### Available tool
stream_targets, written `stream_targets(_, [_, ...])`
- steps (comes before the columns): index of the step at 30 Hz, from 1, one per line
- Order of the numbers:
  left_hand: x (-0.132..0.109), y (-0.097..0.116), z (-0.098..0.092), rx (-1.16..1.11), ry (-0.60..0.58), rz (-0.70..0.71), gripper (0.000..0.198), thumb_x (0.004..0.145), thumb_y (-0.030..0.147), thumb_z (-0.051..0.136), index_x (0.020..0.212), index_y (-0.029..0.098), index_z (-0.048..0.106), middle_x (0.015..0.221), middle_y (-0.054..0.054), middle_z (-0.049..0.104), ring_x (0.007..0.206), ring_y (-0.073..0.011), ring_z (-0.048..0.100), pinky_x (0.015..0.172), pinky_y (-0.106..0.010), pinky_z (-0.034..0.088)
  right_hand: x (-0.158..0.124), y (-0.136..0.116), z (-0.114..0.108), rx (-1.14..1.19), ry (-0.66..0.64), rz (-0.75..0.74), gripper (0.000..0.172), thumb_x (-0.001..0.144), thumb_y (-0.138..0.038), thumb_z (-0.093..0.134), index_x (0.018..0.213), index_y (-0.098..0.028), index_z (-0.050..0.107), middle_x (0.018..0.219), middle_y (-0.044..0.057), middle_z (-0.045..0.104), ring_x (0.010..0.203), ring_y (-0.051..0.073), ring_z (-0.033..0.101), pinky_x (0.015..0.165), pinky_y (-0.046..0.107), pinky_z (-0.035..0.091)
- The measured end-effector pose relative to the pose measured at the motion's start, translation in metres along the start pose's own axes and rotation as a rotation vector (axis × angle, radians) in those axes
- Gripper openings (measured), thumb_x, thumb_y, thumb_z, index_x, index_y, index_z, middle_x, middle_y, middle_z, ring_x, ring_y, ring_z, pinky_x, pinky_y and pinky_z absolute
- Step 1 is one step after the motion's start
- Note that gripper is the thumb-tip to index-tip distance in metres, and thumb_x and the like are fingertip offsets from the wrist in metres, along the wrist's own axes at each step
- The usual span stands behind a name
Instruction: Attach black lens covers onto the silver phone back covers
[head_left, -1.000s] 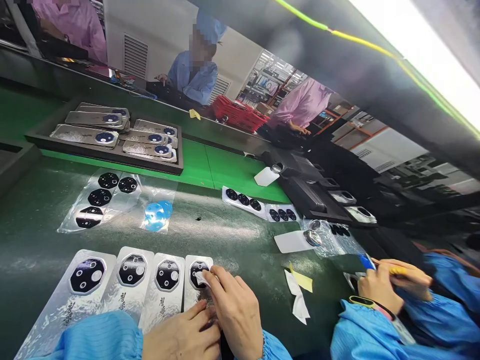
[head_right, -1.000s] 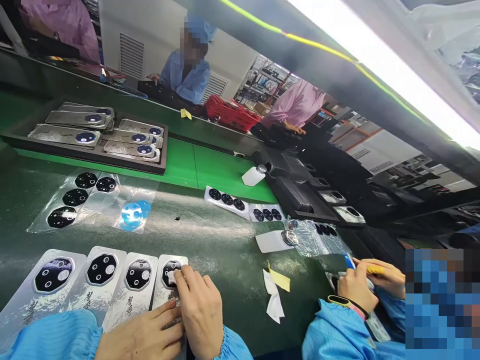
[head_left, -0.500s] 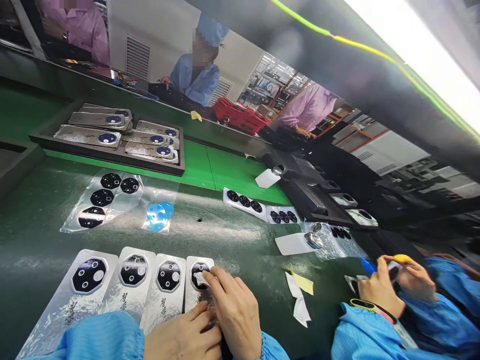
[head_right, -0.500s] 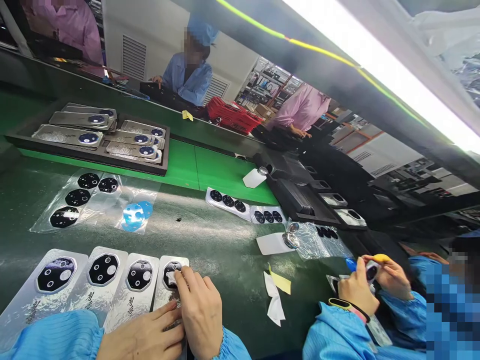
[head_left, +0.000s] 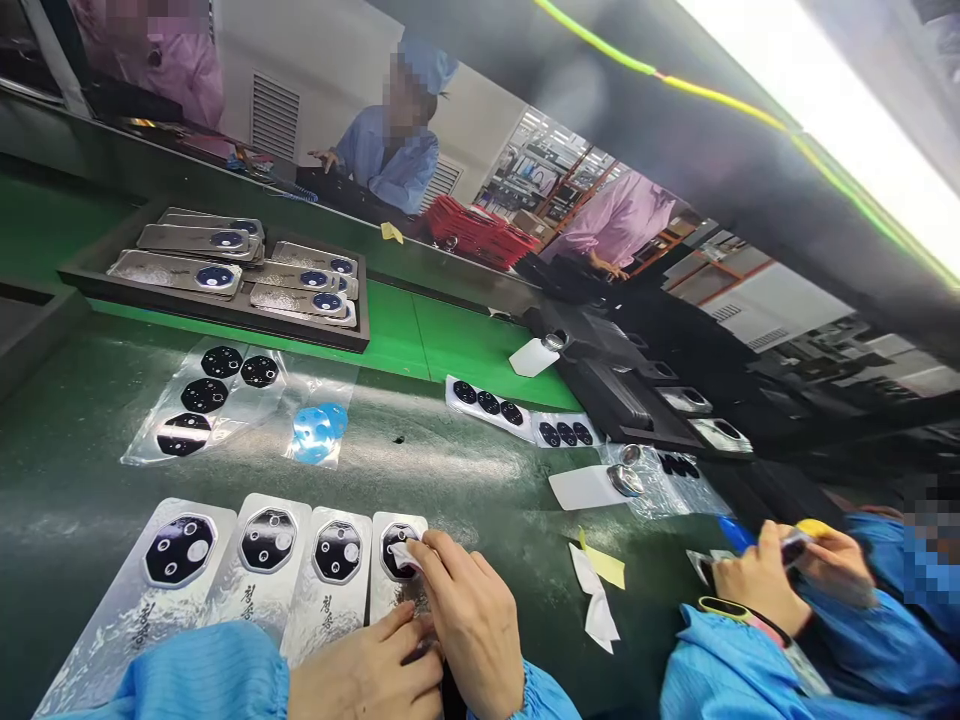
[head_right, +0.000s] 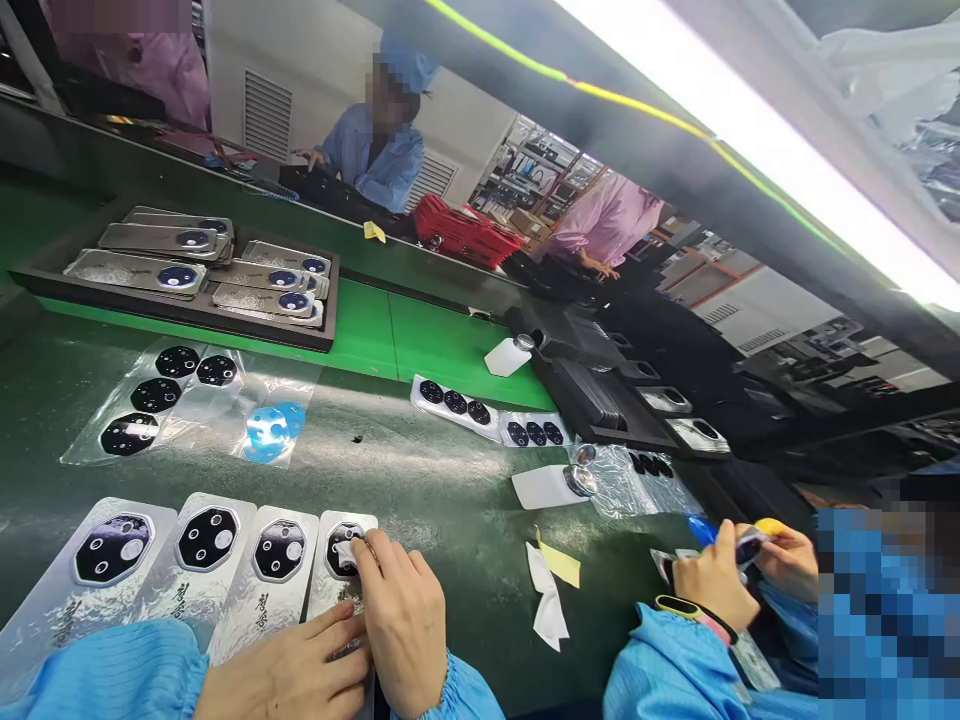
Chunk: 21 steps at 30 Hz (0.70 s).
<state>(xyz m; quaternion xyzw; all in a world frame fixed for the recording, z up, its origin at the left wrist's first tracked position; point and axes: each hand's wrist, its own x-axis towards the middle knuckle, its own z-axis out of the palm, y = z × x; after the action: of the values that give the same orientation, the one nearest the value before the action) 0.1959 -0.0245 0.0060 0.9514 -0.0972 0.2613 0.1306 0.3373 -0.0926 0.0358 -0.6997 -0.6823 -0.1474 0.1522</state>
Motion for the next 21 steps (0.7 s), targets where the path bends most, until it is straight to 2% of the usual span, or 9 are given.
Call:
stream_targets(5, [-0.0009, 0.0010, 0.0024, -0.007, 0.001, 0.000, 0.014, 0.093, 0.028, 0.061, 0.084, 0.017, 0.064, 0.091, 0.000, 0.067, 0.094, -0.0198, 0.062, 0.107, -0.038, 0.038, -0.0003, -0.0014, -0.0001, -0.013, -0.014, 0.009, 0.033, 0.102, -0.009, 0.033, 0.100, -0.016, 0.066, 0.090, 0.007, 0.067, 0.065, 0.016, 0.053, 0.060, 0.030, 0.033])
stream_targets(10, [-0.0013, 0.0008, 0.0010, -0.004, -0.023, 0.000, 0.015, 0.093, 0.030, 0.061, 0.090, 0.016, 0.065, 0.096, -0.001, 0.068, 0.102, -0.0212, 0.061, 0.109, -0.038, 0.036, 0.0028, 0.0003, 0.0005, -0.003, -0.013, 0.001, 0.034, 0.103, -0.011, 0.032, 0.099, -0.017, 0.066, 0.088, 0.006, 0.067, 0.065, 0.016, 0.053, 0.061, 0.031, 0.034])
stream_targets(16, [-0.0007, 0.0002, -0.0009, 0.013, 0.004, 0.008, 0.014, 0.092, 0.028, 0.063, 0.084, 0.017, 0.064, 0.092, 0.000, 0.067, 0.097, -0.0196, 0.062, 0.109, -0.037, 0.036, 0.0015, 0.0010, -0.0011, 0.025, -0.021, 0.010, 0.034, 0.104, -0.015, 0.033, 0.100, -0.017, 0.066, 0.088, 0.006, 0.067, 0.063, 0.015, 0.051, 0.060, 0.031, 0.033])
stream_targets(21, [-0.0021, 0.0003, 0.0035, 0.024, 0.011, 0.000, 0.014, 0.094, 0.027, 0.061, 0.085, 0.017, 0.065, 0.093, 0.000, 0.067, 0.099, -0.0194, 0.061, 0.110, -0.037, 0.035, 0.0022, 0.0014, -0.0007, 0.014, -0.020, 0.021, 0.033, 0.103, -0.012, 0.034, 0.100, -0.017, 0.066, 0.091, 0.006, 0.068, 0.064, 0.015, 0.053, 0.060, 0.030, 0.034])
